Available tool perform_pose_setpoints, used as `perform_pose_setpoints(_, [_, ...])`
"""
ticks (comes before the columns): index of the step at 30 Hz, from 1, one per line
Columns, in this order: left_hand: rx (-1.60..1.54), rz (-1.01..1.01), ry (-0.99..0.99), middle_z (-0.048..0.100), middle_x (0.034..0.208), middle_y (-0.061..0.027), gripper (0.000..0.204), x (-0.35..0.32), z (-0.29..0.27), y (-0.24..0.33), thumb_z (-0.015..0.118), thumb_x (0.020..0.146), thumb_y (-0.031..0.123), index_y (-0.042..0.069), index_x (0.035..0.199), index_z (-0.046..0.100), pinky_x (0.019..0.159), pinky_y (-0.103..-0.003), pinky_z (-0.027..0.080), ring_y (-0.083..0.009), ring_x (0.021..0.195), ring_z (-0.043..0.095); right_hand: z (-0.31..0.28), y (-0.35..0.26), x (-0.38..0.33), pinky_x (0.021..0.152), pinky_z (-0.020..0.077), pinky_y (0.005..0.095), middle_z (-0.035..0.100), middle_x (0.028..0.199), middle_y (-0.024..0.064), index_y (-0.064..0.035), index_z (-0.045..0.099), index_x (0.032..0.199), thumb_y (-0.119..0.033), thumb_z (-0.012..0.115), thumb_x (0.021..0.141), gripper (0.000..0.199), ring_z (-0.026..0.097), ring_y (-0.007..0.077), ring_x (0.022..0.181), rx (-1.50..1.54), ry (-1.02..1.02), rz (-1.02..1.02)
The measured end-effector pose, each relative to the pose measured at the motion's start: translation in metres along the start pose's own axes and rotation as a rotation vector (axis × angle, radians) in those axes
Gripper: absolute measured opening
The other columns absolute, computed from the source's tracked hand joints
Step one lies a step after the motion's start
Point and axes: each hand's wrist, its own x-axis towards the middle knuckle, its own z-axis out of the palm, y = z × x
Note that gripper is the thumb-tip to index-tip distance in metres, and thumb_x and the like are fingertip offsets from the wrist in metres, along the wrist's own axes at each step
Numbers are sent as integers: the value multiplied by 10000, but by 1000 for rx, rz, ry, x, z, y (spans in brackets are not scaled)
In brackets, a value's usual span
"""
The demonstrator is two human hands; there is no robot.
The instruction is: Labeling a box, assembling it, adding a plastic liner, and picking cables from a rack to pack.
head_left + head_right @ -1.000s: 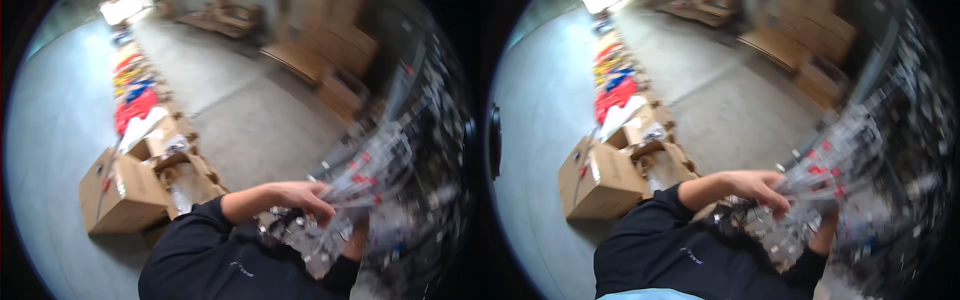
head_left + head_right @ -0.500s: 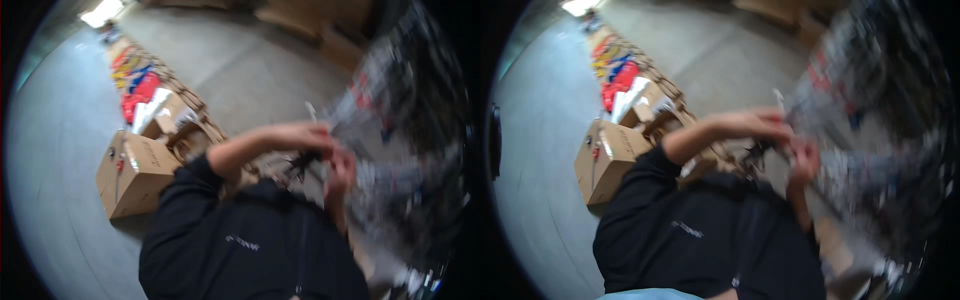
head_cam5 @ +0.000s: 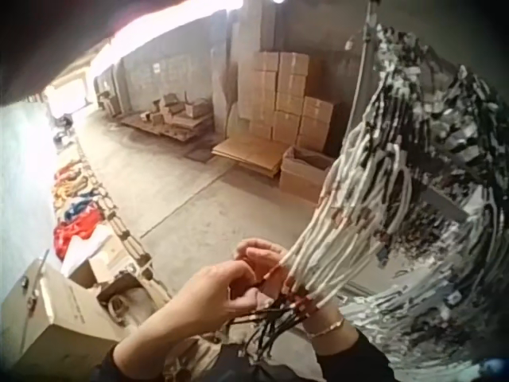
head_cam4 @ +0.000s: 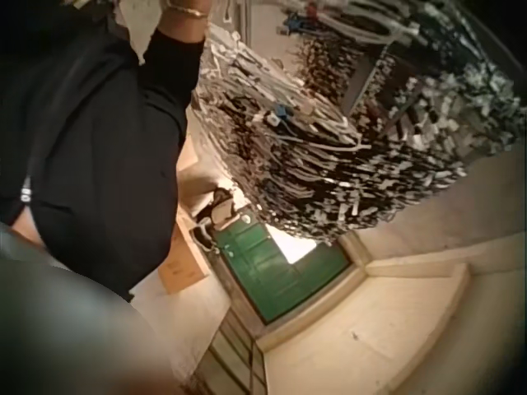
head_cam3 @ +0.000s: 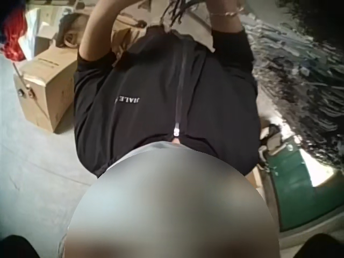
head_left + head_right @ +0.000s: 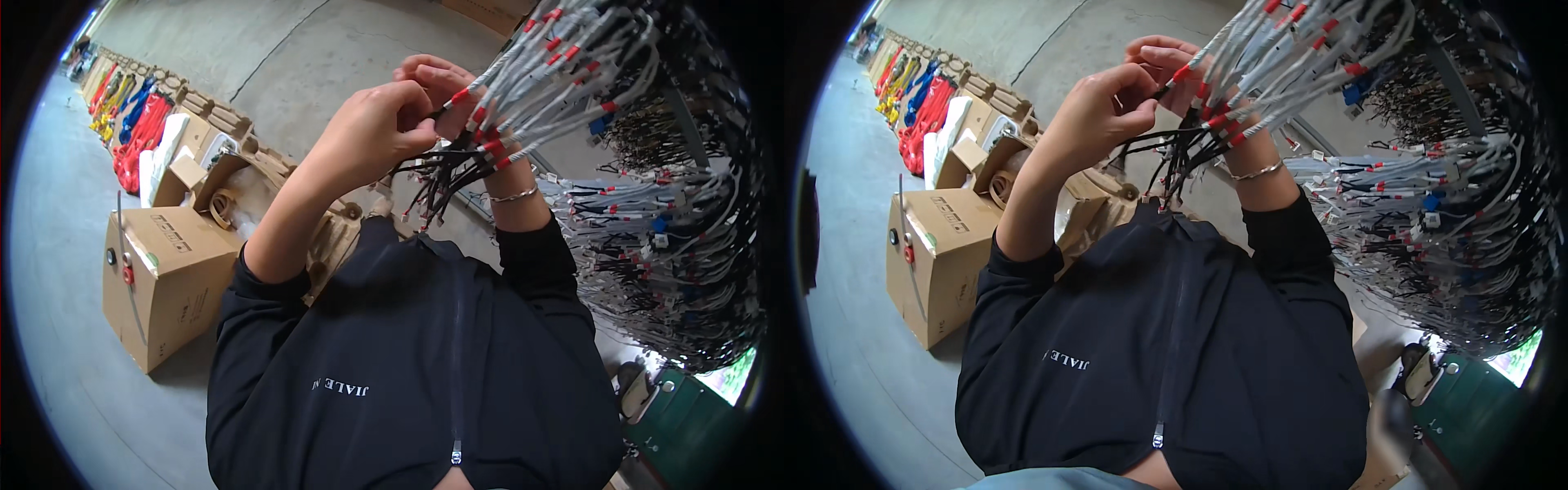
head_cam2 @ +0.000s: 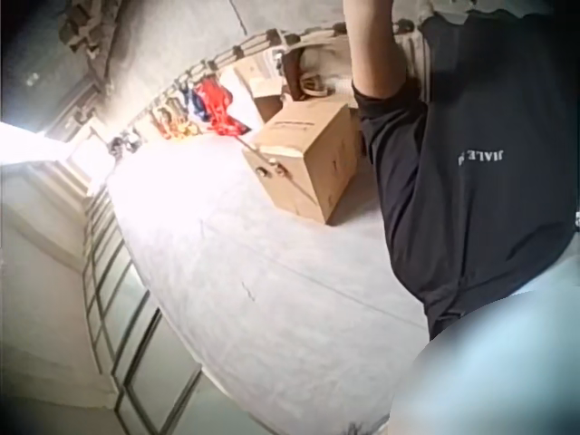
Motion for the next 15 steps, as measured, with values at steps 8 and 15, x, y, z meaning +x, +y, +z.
perform_pose_setpoints(8, [-522, 34, 161, 623, 852, -11, 264, -9, -30, -46, 631, 799, -55, 6, 1053, 595, 660, -211, 465, -50, 759, 559, 23, -1, -4, 711, 522, 284, 576, 905, 65, 33, 474, 1356, -19, 586, 886, 486, 587, 146, 787, -53, -80, 92])
perform_pose_setpoints(15, [-1224, 48, 232, 605, 1112, -126, 494, -57, -10, -67, 685, 794, -99, -9, 1233, 478, 876, -316, 543, -200, 1026, 630, 50, 3, 10, 643, 481, 240, 655, 931, 84, 45, 649, 1152, -108, 681, 883, 311, 609, 123, 740, -482, -75, -9])
